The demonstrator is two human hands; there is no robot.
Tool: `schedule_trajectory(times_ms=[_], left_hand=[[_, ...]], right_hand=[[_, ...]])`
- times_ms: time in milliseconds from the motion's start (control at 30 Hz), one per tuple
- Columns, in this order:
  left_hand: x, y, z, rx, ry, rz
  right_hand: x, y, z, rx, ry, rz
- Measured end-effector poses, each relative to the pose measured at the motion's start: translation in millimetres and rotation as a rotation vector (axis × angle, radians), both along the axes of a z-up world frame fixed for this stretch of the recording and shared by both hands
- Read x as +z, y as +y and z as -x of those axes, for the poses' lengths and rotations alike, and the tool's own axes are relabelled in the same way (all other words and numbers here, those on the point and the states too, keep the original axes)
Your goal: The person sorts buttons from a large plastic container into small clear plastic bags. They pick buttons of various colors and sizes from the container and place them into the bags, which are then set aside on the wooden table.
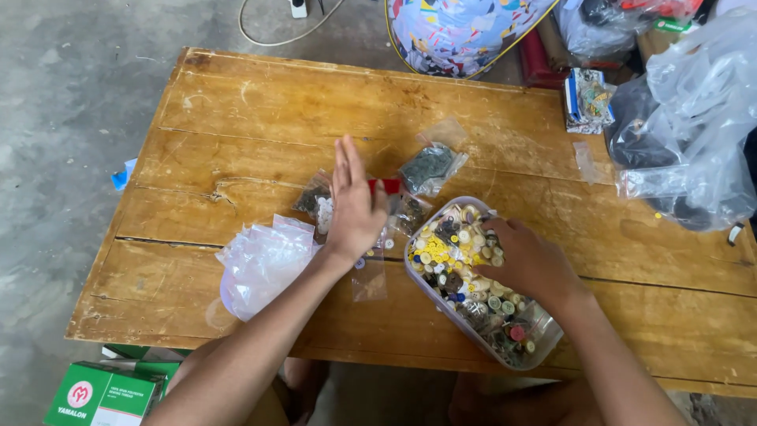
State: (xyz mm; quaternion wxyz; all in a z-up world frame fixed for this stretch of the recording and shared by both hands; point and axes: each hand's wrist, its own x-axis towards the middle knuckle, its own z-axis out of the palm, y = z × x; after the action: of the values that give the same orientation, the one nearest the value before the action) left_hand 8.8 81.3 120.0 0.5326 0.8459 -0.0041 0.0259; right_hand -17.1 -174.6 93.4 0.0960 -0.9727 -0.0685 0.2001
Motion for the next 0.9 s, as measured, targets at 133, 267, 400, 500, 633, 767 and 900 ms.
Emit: schedule_trajectory(times_ms=[133,267,400,500,633,767,900], left_hand=[[-40.1,-16.3,0.1,-0.216,-0.157,-0.227],[-70.0,-40.1,16.6,-0.61,-0.41,-0.522],[-112.4,-56.9,18.9,-0.669,-0.465,-0.684],[-128.2,-64.1,19.9,-0.504,-0.592,-0.723],[-107.2,-56.4,17.0,-0.504,-0.507,-0.621],[-105.4,-49.8,6.4,-0.527,-0.341,-0.351],[-79.8,-39.7,13.3,-0.489,-0.169,-0.069]], right_hand=[[-21.1,-9.9,-9.0,0.008,0.004,0.034],[-35.6,-16.8,-13.8,-0.016,0.042,-0.114],[-32.2,-19.3,-15.3,-0.037,0.125,-0.319],[-13.4,-14.7,-14.8,-0.076,0.104,-0.288],[-1.5,-21.6,-12.4,-0.157,0.036,-0.099],[-24.3,-38.0,-10.7,-0.178,0.026,0.13],[-66.7,-63.6,-26.7,-0.169,-0.023,0.164]])
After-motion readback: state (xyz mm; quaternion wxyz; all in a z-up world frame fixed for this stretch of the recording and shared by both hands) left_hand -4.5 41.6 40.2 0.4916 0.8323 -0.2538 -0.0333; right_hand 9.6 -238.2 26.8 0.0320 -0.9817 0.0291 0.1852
